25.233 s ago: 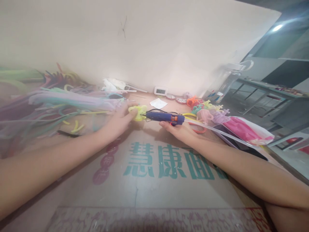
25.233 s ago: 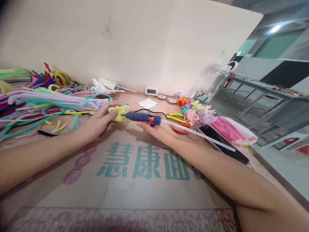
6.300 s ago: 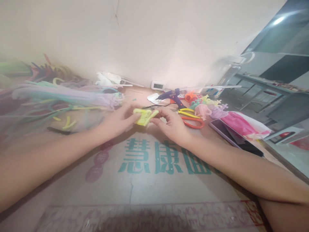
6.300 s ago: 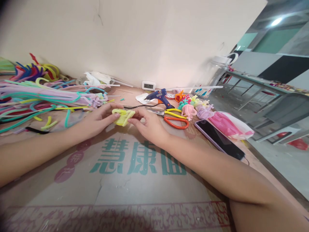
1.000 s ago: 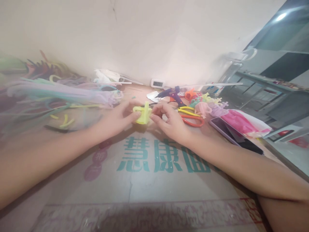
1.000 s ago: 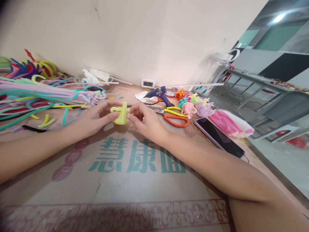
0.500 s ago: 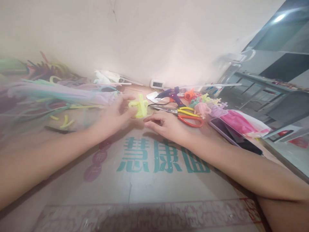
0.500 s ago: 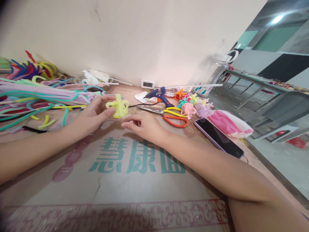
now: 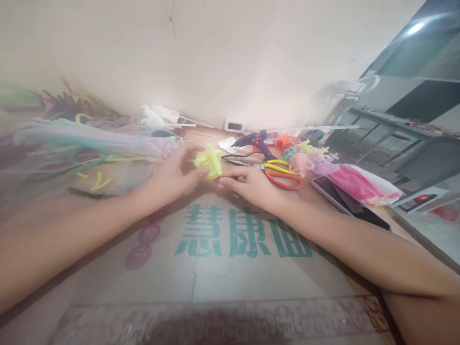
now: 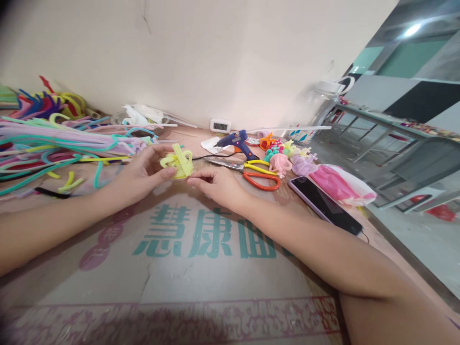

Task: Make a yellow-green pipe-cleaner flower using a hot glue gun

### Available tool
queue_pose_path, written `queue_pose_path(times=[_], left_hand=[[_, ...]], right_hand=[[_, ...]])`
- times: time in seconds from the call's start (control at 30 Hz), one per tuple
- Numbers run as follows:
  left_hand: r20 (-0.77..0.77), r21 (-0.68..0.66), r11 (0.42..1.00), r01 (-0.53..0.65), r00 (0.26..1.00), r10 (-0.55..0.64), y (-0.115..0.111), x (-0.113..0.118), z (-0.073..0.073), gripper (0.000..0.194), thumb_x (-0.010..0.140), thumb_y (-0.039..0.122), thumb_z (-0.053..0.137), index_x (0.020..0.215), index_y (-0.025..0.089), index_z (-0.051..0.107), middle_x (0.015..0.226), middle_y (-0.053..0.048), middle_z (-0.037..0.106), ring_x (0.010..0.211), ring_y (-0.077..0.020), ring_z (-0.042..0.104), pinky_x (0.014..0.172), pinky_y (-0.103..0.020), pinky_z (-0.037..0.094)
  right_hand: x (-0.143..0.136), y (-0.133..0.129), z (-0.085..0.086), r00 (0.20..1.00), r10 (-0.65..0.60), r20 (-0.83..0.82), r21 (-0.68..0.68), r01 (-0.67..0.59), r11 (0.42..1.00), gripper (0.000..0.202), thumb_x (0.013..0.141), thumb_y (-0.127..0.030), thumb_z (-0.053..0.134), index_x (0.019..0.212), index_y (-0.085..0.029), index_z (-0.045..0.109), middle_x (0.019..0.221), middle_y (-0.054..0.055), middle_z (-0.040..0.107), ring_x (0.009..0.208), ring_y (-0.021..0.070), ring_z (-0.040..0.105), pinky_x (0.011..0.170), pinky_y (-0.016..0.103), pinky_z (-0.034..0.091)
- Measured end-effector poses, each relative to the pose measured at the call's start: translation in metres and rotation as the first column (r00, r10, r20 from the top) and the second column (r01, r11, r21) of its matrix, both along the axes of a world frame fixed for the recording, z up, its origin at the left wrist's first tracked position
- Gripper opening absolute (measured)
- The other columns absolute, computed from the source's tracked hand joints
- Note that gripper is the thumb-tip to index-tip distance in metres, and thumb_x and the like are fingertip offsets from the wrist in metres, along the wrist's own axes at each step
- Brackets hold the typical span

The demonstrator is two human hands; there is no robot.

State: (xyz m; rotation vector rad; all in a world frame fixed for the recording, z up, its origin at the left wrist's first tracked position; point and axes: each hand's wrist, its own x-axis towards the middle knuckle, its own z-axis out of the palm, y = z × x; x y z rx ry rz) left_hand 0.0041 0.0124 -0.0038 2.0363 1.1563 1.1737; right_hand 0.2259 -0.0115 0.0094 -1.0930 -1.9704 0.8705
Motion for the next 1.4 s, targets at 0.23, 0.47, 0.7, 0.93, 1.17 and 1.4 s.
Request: queue_pose_path(times=[0.23,0.47,0.7,0.93,1.17,1.4], left_hand=[[0.056,0.001,1.000,-0.007,0.998,0.007,0.011,-0.004,-0.011,0.052,0.090,0.050,0.066,0.135,0.025,0.054,0.142,-0.009,0.061,0.129,-0.0288,0.058,0.112,-0.048,0.045],[0.032,-0.022,0.998,-0.052,0.998,0.052,0.009,-0.002,-0.006,0.050,0.090,0.051,0.064,0.131,0.023,0.058,0.140,-0.009,0.062,0.131,-0.0291,0.058,0.116,-0.051,0.042],[0.086,-0.015,1.000,-0.027,0.996,0.028,0.012,-0.004,-0.013,0.050,0.088,0.050,0.068,0.130,0.025,0.058,0.141,-0.008,0.061,0.128,-0.0301,0.058,0.111,-0.053,0.048],[0.146,-0.050,0.999,-0.008,0.989,0.015,0.010,-0.003,-0.013,0.047,0.086,0.046,0.070,0.127,0.026,0.060,0.140,-0.007,0.061,0.126,-0.0296,0.059,0.106,-0.050,0.052],[0.146,-0.024,1.000,0.007,0.989,-0.003,0.012,-0.002,-0.014,0.045,0.087,0.048,0.070,0.126,0.026,0.060,0.138,-0.007,0.062,0.128,-0.0299,0.058,0.108,-0.051,0.052],[0.155,-0.067,0.998,0.013,0.988,-0.003,0.008,-0.002,-0.011,0.047,0.086,0.049,0.071,0.126,0.027,0.060,0.138,-0.008,0.062,0.125,-0.0300,0.061,0.102,-0.049,0.056]], right_hand=[[0.002,-0.002,-0.001,0.995,0.027,0.094,0.266,-0.052,0.963,0.017,0.092,-0.028,0.067,0.080,-0.017,0.072,0.084,0.003,0.070,0.079,0.0159,0.063,0.078,0.031,0.051],[0.005,-0.010,-0.001,0.984,0.122,0.132,0.619,-0.178,0.765,0.017,0.101,-0.029,0.058,0.089,-0.021,0.067,0.118,0.011,0.071,0.114,0.0211,0.066,0.101,0.040,0.051],[0.003,-0.011,-0.001,0.989,0.023,0.145,0.495,-0.093,0.864,0.021,0.102,-0.031,0.055,0.089,-0.020,0.067,0.078,0.001,0.069,0.068,0.0132,0.059,0.066,0.026,0.047],[0.001,-0.007,-0.003,0.995,-0.033,0.093,0.376,-0.004,0.927,0.013,0.095,-0.028,0.060,0.085,-0.020,0.057,0.072,-0.002,0.059,0.064,0.0120,0.051,0.058,0.024,0.039],[0.002,-0.006,-0.003,0.989,-0.010,0.150,0.419,-0.054,0.906,0.029,0.096,-0.026,0.055,0.069,-0.021,0.046,0.063,-0.004,0.047,0.059,0.0106,0.042,0.058,0.025,0.033],[0.002,-0.004,-0.002,0.985,0.007,0.171,0.442,-0.083,0.893,0.020,0.100,-0.025,0.054,0.084,-0.018,0.063,0.077,0.000,0.065,0.071,0.0134,0.056,0.068,0.026,0.041]])
